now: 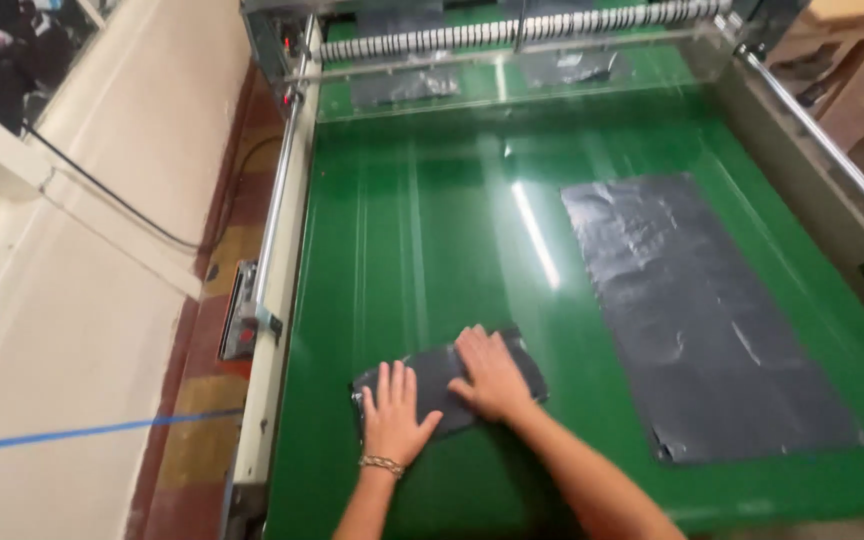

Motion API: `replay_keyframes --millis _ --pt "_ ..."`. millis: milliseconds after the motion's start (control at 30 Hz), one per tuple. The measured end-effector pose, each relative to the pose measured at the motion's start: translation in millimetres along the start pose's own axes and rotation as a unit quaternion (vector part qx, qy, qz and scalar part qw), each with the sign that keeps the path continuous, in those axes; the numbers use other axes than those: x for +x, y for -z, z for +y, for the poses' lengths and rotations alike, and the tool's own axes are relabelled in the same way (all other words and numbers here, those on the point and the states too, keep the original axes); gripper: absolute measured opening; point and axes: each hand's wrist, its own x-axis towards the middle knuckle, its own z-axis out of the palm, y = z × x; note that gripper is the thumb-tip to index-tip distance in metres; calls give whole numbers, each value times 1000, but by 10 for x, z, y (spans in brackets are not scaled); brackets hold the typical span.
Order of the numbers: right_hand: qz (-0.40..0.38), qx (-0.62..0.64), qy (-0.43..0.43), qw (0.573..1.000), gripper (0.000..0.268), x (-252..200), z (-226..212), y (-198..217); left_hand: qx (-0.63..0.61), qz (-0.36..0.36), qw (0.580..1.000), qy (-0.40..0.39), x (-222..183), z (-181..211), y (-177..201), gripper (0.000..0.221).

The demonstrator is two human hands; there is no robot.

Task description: Folding plastic bags coming off a conveyor belt and placing them into a storage crate.

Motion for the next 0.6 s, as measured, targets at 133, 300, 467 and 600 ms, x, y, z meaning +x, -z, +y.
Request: replay_keyframes --millis 133,300,467,600 --pt "-33 -94 -105 989 84 -132 386 70 -4 -68 996 -52 -430 -514 167 105" --pt "-107 69 -57 990 68 -98 -390 566 30 129 961 -242 -427 -700 241 52" --pt "3 142 144 979 55 -746 -996 70 -109 -82 927 -350 -429 -296 555 21" --pt "-27 299 92 949 44 -1171 -947 177 -313 -183 877 -315 -5 -90 606 40"
